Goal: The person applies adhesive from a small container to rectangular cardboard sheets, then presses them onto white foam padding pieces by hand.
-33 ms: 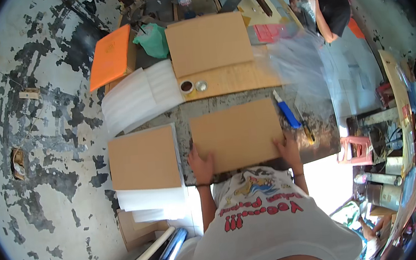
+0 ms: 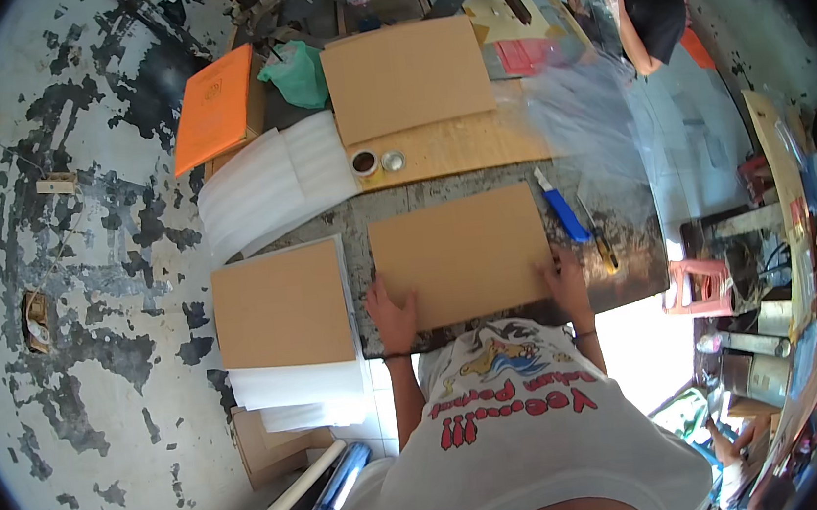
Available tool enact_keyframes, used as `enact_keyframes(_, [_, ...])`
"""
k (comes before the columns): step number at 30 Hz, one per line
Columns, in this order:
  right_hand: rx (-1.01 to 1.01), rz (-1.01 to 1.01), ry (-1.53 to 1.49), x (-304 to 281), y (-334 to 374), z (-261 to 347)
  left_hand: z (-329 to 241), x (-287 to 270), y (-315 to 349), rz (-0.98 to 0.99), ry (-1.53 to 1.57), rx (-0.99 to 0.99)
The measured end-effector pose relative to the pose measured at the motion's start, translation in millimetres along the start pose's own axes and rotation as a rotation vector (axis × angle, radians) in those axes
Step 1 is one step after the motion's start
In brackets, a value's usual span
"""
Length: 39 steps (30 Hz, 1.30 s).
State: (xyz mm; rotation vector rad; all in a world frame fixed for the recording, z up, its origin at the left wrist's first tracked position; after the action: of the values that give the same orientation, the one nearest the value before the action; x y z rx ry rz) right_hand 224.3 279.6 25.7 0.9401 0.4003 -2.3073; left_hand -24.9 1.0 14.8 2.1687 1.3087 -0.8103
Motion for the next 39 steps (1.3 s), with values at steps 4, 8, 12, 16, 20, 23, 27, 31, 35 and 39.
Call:
enact_keyframes(4, [-0.107,-0.075,0.017,-2,-1,10,0,0,4,0.007,0.019,0.172])
enact_keyframes(8, [-0.165,-0.075,0.074,6,6,6,-14,17,25,0.133,-0.252,0.334])
enact_keyframes(12, [-0.057,-0.029,-0.033,12,3,-1,-11,18,29,0.122,-0.304,0.37])
enact_keyframes(16, [-0.104,-0.085,0.06,11,4,11,-12,18,25,0.096,-0.305,0.422])
enact_keyframes(20, [-0.13,-0.169,0.2,13,8,19,-15,17,24,0.05,-0.307,0.463])
enact_keyframes(23, [-0.091,-0.161,0.26,12,4,33,-12,17,26,0.036,-0.332,0.449])
enact_keyframes(27, [-0.307,-0.279,0.291,14,-23,67,-18,12,29,0.057,-0.364,0.422])
enact_keyframes(31, [-0.411,0.093,-0.147,42,-65,132,-9,8,37,0.052,-0.393,0.383])
enact_keyframes(35, [-0.458,0.241,-0.203,75,-110,181,3,5,43,-0.06,-0.252,0.368])
enact_keyframes(39, [-0.564,0.387,-0.025,110,-154,239,3,-4,48,-0.134,-0.189,0.37])
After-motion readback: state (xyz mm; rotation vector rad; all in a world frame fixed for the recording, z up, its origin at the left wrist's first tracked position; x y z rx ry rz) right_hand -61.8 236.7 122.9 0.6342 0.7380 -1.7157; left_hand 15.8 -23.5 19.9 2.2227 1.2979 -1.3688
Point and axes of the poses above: each hand's wrist, its own y-axis away from the middle knuckle, its own x-axis out of the palm, z = x × y, the point moved 7 cm from there along -y, towards the middle knuckle, and after that the axes turned 1 degree about -x, right-handed, at the moved point
